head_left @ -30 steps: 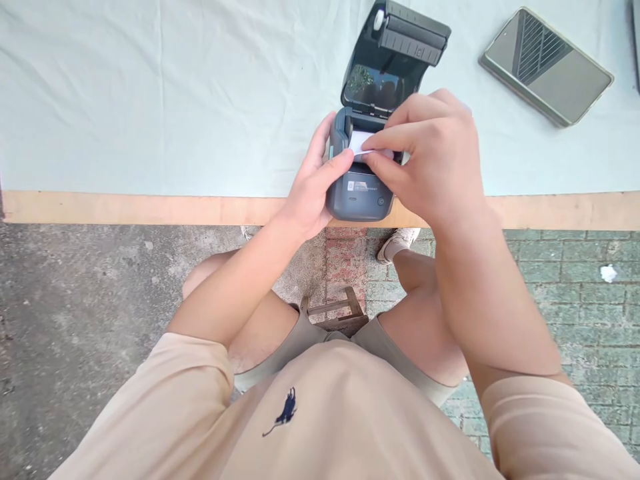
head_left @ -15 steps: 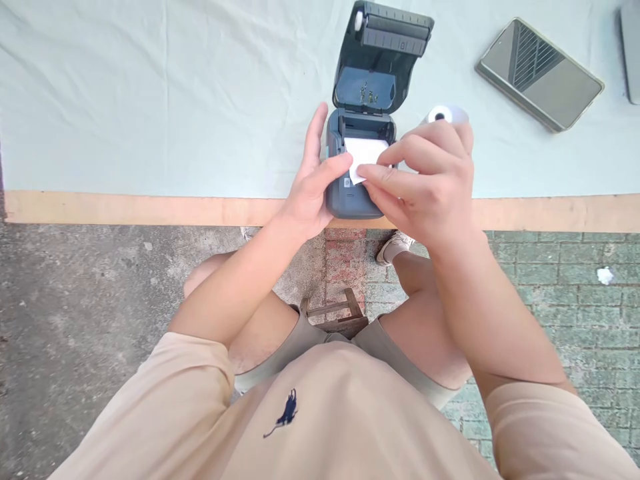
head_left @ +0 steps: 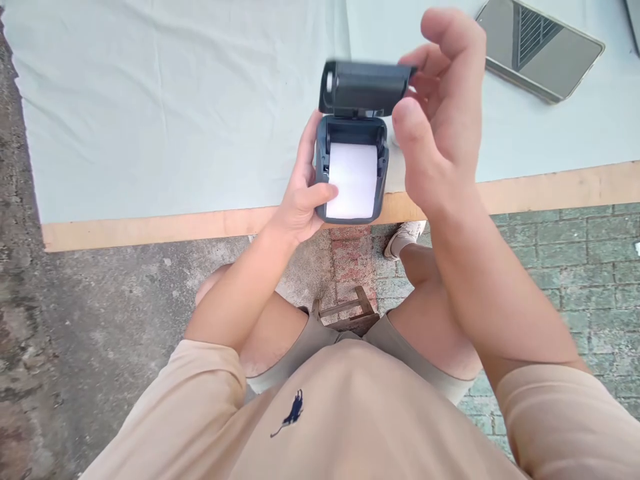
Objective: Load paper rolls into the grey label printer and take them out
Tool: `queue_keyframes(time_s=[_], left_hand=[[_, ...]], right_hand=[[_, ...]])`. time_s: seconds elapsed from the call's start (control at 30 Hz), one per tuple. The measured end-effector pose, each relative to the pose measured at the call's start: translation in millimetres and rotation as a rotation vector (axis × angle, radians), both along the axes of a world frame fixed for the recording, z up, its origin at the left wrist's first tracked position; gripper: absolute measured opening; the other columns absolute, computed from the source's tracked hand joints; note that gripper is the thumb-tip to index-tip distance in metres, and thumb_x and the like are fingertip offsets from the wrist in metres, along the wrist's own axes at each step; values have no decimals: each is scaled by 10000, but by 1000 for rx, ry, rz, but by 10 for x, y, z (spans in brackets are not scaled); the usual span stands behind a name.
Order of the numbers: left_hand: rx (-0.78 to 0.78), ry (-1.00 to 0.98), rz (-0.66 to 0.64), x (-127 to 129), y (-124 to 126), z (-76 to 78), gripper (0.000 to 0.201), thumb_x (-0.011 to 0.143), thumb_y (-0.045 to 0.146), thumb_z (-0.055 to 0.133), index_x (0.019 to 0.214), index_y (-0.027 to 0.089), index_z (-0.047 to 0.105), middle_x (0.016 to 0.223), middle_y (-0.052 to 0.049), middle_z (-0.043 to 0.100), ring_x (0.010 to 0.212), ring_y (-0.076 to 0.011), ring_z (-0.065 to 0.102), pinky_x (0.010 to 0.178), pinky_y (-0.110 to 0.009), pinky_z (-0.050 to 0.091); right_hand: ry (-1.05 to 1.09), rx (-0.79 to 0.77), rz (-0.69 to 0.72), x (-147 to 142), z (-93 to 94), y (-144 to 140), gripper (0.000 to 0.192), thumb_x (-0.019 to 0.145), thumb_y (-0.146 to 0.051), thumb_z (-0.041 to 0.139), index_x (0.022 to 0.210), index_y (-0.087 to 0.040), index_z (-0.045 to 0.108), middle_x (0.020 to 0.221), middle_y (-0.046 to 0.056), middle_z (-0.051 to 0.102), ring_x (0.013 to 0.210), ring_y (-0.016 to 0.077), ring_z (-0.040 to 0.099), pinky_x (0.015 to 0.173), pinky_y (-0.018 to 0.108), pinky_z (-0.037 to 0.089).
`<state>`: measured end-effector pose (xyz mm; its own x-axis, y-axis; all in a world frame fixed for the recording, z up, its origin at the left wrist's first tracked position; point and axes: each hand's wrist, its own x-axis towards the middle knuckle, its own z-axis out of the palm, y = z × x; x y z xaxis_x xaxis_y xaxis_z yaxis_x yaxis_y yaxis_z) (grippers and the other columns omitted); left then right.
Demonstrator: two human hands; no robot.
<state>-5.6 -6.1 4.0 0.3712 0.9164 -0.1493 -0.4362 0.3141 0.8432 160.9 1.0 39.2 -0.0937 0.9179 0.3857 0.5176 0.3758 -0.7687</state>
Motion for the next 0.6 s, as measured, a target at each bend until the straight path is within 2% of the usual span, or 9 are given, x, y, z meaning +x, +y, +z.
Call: queue_keyframes(time_s=[0.1, 0.17, 0.23, 0.33, 0.43, 0.5, 0.6], left_hand=[[-12, -38, -19, -1, -8, 12, 966, 620, 251, 735, 1431, 385, 227, 1321, 10, 561, 1323, -265, 467, 1051, -377, 471], [2, -91, -34, 6, -16, 21, 962, 642, 205, 697, 1442, 376, 192, 1319, 12, 560, 1302, -263, 490, 1064, -379, 465], [17, -136, -31, 19, -21, 32, 893, 691, 219, 651, 1442, 365, 191, 1322, 5, 556, 1291, -271, 500, 1074, -400, 458], [-3, -137, 19, 34, -13, 46, 615, 843, 355, 484, 1420, 355, 271, 1297, 26, 564, 1365, -278, 410, 1075, -461, 442], [-35, -108, 53, 31, 13, 39, 464, 908, 385, 354, 1371, 367, 388, 1216, 78, 612, 1449, -269, 233, 1115, -457, 400], [-41, -105, 57, 25, 35, 12, 473, 889, 331, 380, 1359, 383, 408, 1179, 101, 638, 1450, -265, 214, 1134, -426, 384], [-26, -97, 90, 27, 61, -52, 547, 864, 247, 358, 1397, 368, 346, 1160, 101, 640, 1387, -249, 366, 1095, -430, 428]], right_hand=[[9, 71, 27, -23, -43, -9, 217, 904, -322, 455, 1119, -299, 482, 1185, 33, 535, 1097, 190, 517, 919, 361, 473], [-25, -12, 73, -32, -80, -29, 204, 861, -281, 526, 1064, -278, 506, 1139, 44, 557, 1104, 205, 518, 859, 354, 500], [7, -131, 110, -24, -127, -44, 298, 839, -302, 575, 1119, -279, 477, 1150, 48, 549, 1057, 204, 553, 791, 330, 519], [150, -310, 155, 10, -206, -40, 481, 831, -432, 616, 1231, -304, 380, 1110, 34, 561, 913, 167, 612, 726, 301, 529], [211, -330, 166, 20, -261, -19, 631, 755, -542, 680, 1232, -309, 338, 1046, 23, 571, 874, 162, 621, 671, 279, 525], [212, -331, 143, -3, -261, -14, 602, 755, -544, 681, 1186, -309, 334, 1018, 12, 570, 817, 145, 620, 633, 266, 514], [194, -342, 117, -34, -203, -26, 461, 808, -457, 647, 1113, -304, 336, 1003, 1, 557, 746, 116, 599, 624, 261, 510]])
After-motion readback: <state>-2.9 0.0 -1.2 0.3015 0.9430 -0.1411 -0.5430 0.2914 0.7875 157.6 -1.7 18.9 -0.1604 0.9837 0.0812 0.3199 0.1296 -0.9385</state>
